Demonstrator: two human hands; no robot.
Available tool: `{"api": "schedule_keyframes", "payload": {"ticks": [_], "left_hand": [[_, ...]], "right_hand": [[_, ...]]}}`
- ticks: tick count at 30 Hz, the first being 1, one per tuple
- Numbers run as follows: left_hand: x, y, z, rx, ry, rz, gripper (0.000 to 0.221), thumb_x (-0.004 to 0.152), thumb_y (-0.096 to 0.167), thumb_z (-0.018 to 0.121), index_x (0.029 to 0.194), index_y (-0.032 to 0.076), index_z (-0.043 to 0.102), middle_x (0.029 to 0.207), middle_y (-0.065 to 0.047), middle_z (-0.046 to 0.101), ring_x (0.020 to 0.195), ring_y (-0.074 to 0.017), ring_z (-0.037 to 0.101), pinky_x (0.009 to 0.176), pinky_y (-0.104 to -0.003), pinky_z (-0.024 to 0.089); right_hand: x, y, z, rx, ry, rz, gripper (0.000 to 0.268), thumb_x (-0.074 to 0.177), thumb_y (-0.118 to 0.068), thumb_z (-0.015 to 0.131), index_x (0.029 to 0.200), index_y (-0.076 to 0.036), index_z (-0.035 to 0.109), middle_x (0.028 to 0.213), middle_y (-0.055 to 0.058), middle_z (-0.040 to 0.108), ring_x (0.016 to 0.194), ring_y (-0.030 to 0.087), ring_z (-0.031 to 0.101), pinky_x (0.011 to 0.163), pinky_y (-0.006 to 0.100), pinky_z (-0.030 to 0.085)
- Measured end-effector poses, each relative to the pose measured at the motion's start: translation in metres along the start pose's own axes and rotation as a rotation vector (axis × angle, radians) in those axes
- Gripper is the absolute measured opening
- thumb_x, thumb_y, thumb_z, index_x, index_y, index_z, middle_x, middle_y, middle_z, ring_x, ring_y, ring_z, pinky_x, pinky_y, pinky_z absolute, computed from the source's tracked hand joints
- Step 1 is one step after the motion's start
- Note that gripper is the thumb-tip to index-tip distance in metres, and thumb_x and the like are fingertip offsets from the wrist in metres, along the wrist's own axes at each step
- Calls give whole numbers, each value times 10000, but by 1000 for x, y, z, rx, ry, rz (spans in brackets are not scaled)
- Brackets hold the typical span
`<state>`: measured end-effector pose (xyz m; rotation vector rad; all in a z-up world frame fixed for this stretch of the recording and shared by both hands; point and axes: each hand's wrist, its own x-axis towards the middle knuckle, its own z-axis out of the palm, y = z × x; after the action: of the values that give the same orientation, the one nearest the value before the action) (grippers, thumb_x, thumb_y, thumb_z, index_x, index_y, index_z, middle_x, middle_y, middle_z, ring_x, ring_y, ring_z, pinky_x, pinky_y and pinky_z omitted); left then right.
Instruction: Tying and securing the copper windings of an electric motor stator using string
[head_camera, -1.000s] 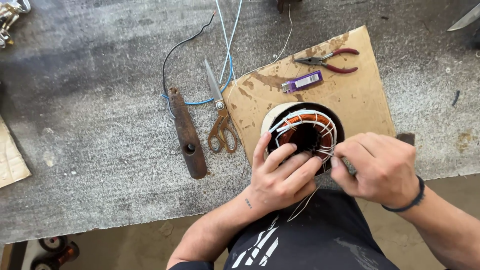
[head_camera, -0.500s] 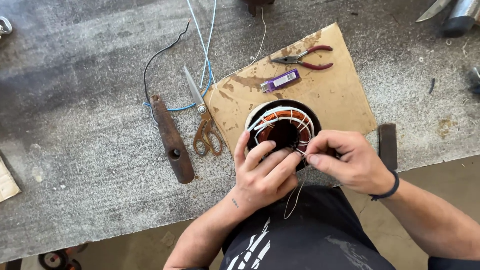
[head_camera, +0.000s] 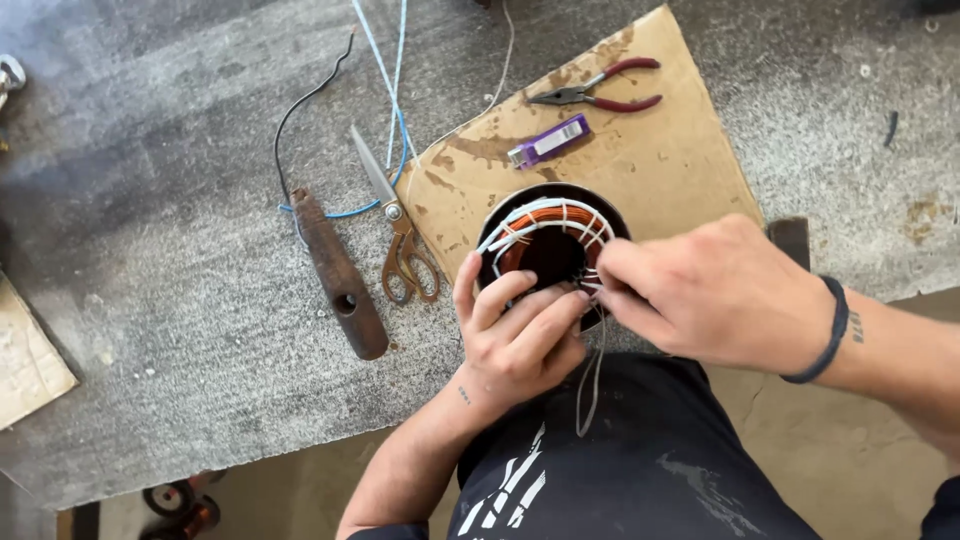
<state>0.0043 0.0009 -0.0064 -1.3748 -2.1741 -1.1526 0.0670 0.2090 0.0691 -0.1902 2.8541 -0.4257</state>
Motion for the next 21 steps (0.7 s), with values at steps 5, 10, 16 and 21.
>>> {"api": "schedule_keyframes", "payload": {"ticks": [5,10,16,21], "left_hand": [[0,1,0,0,-15,-6,169,903,149,606,980,163,756,934,58,784,1011,-215,591,1181,-548,295],[0,2,-1,7,-33,0,126,891,142,609,902,150,734,905,57,774,999,-223,593,1186,-540,291],[-1,1,1,37,-67,-9,142,917,182,626,963,183,761,893,81,764,986,-194,583,1197,-520,272],[-4,-2,1,16,-69,19,144,909,168,625,952,165,762,893,64,769,994,-199,598,1208,-526,245]], "right_hand": [[10,-4,5,-143,271,-216,290,1024,-193,551,742,-196,481,566,-53,511,426,133,487,384,322,366],[10,5,26,-198,514,-378,334,1095,-225,411,765,-181,431,649,-19,459,527,165,453,484,313,341],[-7,13,47,722,358,-57,78,937,-213,651,910,-145,624,692,-39,663,545,127,600,531,285,456],[-2,4,9,-64,265,-172,184,1028,-245,523,855,-196,486,686,-39,565,522,216,592,461,368,445]]}}
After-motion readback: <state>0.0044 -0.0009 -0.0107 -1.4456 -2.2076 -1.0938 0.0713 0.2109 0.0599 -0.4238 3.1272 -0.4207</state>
